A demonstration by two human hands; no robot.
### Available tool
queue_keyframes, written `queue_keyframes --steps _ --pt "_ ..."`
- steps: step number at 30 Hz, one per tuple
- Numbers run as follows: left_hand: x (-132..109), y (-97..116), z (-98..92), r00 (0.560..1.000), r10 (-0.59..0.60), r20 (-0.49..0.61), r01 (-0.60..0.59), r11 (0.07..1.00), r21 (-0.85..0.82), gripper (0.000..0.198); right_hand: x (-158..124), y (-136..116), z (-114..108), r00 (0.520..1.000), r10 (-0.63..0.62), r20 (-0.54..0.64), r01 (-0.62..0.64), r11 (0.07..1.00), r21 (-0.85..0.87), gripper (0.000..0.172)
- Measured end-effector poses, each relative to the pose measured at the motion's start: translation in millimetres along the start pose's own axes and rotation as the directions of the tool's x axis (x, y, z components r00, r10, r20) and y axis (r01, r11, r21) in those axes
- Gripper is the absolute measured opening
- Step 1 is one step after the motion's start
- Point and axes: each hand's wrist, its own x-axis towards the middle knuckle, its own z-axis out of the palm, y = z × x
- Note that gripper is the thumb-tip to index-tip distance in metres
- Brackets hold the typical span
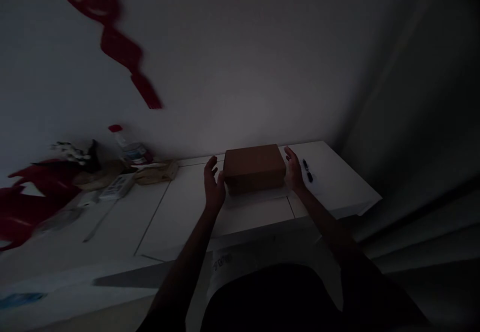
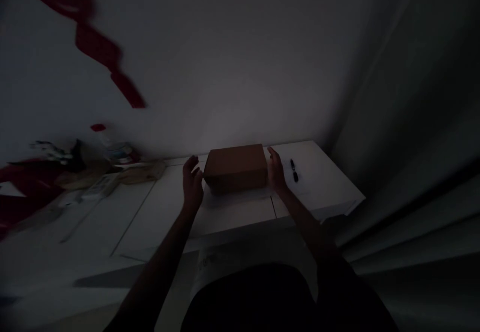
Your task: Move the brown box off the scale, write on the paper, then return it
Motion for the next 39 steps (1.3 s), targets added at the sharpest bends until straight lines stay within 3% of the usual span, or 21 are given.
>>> queue_keyframes --steps 3,6,10,15,39 --pt "-9 -14 1.2 0.987 -0.153 0.049 0.156 0.986 -0.053 0.069 -16 6 0 0.998 0.023 0.060 -0.030 0.993 0.111 0.065" --pt "-20 -19 -0.7 0.966 -0.229 0.118 0.236 0.971 -0.046 0.076 -27 -1 -2 0.995 -0.003 0.103 -0.001 0.999 0.032 0.066" --pt "-27 -14 -3.3 0.950 -0.223 0.220 0.222 0.975 0.027 0.072 -30 -14 -3 0.991 0.027 0.129 -0.014 0.995 -0.097 0.068" --pt "-27 -10 -4.0 0.940 -0.229 0.252 0.218 0.973 0.070 0.072 -32 -17 -1 0.992 0.038 0.120 -0.020 0.989 -0.148 0.063" --pt "-29 -13 -3.4 0.929 -0.287 0.232 0.233 0.944 0.235 0.070 -31 -23 -7 0.989 0.048 0.140 -0.015 0.973 -0.230 0.061"
